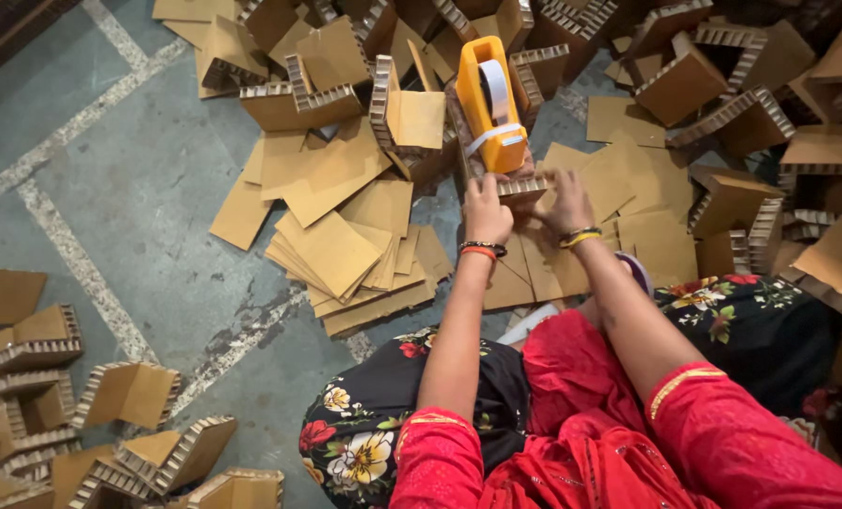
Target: The person sits on the floor and assembles small cardboard boxes. They fold the flat cardboard pieces into shape and secure the edges using a handheld tape dispenser. The person handles the boxes one at a time, repeatedly folding and taping them.
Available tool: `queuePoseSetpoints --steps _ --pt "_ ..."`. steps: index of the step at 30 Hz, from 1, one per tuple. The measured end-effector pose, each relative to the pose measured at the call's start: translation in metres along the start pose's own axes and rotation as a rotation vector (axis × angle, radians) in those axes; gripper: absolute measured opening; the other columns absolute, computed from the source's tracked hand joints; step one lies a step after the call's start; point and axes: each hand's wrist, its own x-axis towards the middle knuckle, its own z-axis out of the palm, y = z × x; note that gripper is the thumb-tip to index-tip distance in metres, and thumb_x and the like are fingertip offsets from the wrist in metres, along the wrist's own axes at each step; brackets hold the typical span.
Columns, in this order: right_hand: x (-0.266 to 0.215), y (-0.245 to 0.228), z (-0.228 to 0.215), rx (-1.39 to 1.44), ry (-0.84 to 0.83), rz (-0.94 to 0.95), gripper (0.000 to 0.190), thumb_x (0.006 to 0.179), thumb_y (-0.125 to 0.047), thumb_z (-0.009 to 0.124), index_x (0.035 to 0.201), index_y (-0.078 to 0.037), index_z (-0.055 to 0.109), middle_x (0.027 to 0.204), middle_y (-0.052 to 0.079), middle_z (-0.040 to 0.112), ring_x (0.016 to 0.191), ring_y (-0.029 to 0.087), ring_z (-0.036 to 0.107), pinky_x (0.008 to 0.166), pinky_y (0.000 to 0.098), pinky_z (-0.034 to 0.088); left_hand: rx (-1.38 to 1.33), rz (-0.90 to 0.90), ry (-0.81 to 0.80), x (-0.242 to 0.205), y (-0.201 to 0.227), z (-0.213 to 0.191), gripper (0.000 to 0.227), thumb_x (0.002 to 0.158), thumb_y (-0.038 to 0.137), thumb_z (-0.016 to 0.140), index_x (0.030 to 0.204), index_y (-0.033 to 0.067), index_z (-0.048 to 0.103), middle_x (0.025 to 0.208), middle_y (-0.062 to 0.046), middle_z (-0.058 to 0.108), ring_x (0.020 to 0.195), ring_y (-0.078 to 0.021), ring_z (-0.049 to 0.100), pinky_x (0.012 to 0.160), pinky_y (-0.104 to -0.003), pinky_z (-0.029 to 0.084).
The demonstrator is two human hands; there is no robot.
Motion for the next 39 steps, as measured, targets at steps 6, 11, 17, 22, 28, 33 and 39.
queuePoseSetpoints --steps 6,11,17,22,28,33,39 --pt "0.089 -0.01 0.004 0.712 -0.569 0.523 0.041 0.094 -0.046 0.073 0.106 -0.008 0.08 0.091 0.001 0.078 0.083 0.008 0.07 0.071 0.0254 0.054 -0.007 0.056 0.043 0.0 0.001 0.005 0.057 0.07 -0.003 0.059 0.126 0.0082 0.054 0.119 -0.025 0.051 0.112 -0.0494 0.051 0.098 -0.055 0.044" --pt "0.099 -0.009 -0.016 0.302 -0.615 0.286 0.035 0.087 -0.043 0.079 0.097 -0.01 0.084 0.079 0.007 0.074 0.068 0.015 0.067 0.067 0.0317 0.053 -0.075 0.208 0.002 -0.011 0.015 -0.005 0.047 0.071 -0.006 0.055 0.114 0.0096 0.061 0.114 -0.02 0.054 0.114 -0.0443 0.053 0.102 -0.052 0.046" --pt "0.068 0.04 -0.045 0.553 -0.916 0.422 0.042 0.091 -0.042 0.076 0.115 -0.007 0.079 0.104 0.001 0.076 0.096 0.012 0.063 0.082 0.0312 0.05 -0.246 0.409 -0.041 -0.036 0.07 -0.031 0.042 0.074 -0.01 0.054 0.113 0.0052 0.058 0.114 -0.017 0.057 0.113 -0.0404 0.054 0.101 -0.049 0.046" --pt "0.043 0.049 -0.097 1.043 -0.962 0.538 0.055 0.093 -0.032 0.066 0.139 -0.005 0.055 0.121 -0.002 0.071 0.113 0.012 0.064 0.092 0.0292 0.054 -0.241 0.613 -0.115 -0.048 0.105 -0.034 0.048 0.074 -0.014 0.053 0.12 0.003 0.054 0.12 -0.021 0.055 0.122 -0.0423 0.053 0.107 -0.047 0.044" --pt "0.042 0.056 -0.165 0.759 -1.304 0.596 0.048 0.095 -0.032 0.063 0.137 -0.008 0.06 0.103 0.003 0.072 0.083 0.014 0.061 0.069 0.033 0.054 -1.165 0.271 -0.816 -0.036 0.074 -0.055 0.059 0.082 0.007 0.072 0.135 0.0071 0.048 0.133 -0.011 0.051 0.132 -0.0239 0.054 0.114 -0.033 0.042" --pt "0.079 0.012 -0.183 0.311 -1.323 0.272 0.041 0.093 -0.031 0.063 0.13 -0.013 0.07 0.093 0.004 0.073 0.063 0.017 0.055 0.061 0.0365 0.052 -0.28 -0.075 -0.39 -0.04 -0.008 -0.005 0.042 0.095 0.035 0.077 0.126 0.0102 0.065 0.119 -0.012 0.07 0.116 -0.0296 0.067 0.102 -0.037 0.054" --pt "0.138 0.012 -0.231 1.073 -0.403 -0.05 0.04 0.105 -0.03 0.063 0.14 -0.013 0.055 0.124 0.01 0.066 0.111 0.023 0.064 0.095 0.0391 0.054 0.278 0.053 -0.138 -0.067 -0.001 0.025 0.055 0.077 0.039 0.083 0.123 0.0143 0.064 0.117 -0.011 0.067 0.112 -0.0331 0.063 0.096 -0.043 0.051"
